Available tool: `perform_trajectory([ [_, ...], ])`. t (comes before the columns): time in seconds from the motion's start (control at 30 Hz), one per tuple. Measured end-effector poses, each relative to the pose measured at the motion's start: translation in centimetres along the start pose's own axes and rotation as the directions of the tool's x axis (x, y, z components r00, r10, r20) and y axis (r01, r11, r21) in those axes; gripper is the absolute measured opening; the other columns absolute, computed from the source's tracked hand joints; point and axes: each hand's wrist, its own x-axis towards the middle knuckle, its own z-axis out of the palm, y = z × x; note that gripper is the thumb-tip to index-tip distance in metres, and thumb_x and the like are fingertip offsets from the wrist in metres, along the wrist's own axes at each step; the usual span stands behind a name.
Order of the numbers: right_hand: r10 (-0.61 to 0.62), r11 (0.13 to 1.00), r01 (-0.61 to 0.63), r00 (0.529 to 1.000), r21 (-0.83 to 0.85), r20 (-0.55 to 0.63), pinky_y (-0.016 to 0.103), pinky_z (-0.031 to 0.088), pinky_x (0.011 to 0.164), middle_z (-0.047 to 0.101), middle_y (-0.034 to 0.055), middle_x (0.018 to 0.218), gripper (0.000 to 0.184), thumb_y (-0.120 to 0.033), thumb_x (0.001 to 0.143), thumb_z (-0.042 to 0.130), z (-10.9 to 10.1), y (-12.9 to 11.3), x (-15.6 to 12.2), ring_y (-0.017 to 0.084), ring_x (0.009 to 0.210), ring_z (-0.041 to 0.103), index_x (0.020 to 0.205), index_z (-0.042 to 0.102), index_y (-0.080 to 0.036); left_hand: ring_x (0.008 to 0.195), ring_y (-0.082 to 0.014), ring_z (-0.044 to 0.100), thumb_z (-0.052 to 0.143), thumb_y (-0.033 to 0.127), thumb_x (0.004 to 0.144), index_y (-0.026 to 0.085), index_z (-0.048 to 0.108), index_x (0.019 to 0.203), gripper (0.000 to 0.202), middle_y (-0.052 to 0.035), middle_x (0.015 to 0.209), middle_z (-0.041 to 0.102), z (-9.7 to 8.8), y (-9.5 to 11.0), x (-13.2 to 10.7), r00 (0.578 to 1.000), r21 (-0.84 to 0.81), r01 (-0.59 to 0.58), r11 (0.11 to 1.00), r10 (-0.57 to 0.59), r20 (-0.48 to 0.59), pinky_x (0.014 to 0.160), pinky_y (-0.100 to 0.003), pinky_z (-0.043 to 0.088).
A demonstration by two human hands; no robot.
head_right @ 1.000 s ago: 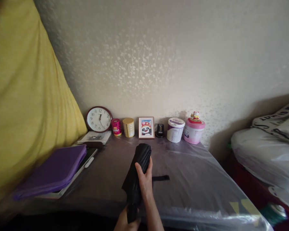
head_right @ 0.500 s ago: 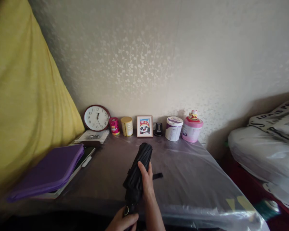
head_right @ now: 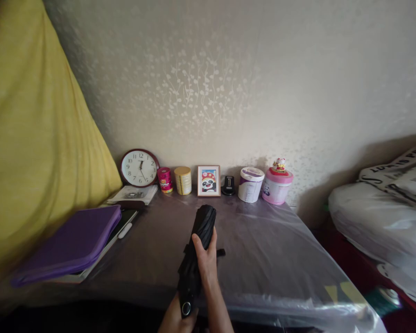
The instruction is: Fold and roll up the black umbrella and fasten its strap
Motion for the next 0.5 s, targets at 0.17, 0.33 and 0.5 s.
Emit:
perform_trajectory([
  [0.17, -0.063, 0.995, 0.055, 0.994, -0.084, -0.095, 0.029, 0.05, 0.073, 0.065, 0.0042, 0.101, 0.075, -0.047, 0.064, 0.069, 0.2, 0.5, 0.2, 0.022, 0.088, 0.062, 0.129, 0.041, -0.023, 0.09, -0.0254, 0.064, 0.049, 0.023, 0.076, 0.002, 0.026, 0.131, 0.063, -0.0195, 0.096, 0.067, -0.5, -1.3, 0.8, 0.993, 0.348, 0.116, 0.93, -0.111, -0.034, 0.075, -0.029, 0.044],
  [0.33, 0.092, 0.993, -0.09, 0.995, 0.076, -0.025, 0.029, 0.051, 0.061, 0.068, 0.0026, 0.084, 0.067, -0.048, 0.062, 0.07, -0.4, 0.7, 0.5, 0.021, 0.071, 0.065, 0.119, 0.048, -0.021, 0.086, -0.021, 0.063, 0.06, 0.03, 0.069, 0.014, 0.034, 0.127, 0.065, -0.0096, 0.094, 0.066, -1.6, 0.2, -0.3, 0.995, 0.09, 0.007, 0.996, -0.016, 0.102, 0.075, -0.025, 0.043],
  [0.5, 0.215, 0.949, -0.234, 0.97, 0.209, 0.11, 0.028, 0.051, 0.054, 0.067, 0.002, 0.076, 0.058, -0.051, 0.062, 0.068, -0.6, 0.1, 0.5, 0.02, 0.063, 0.065, 0.11, 0.055, -0.021, 0.052, -0.012, 0.051, 0.056, 0.039, 0.07, 0.016, 0.051, 0.098, 0.037, 0.0035, 0.056, 0.054, -2.3, 2.4, -1.5, 0.91, -0.314, 0.105, 0.943, 0.036, 0.413, 0.057, -0.025, 0.04],
])
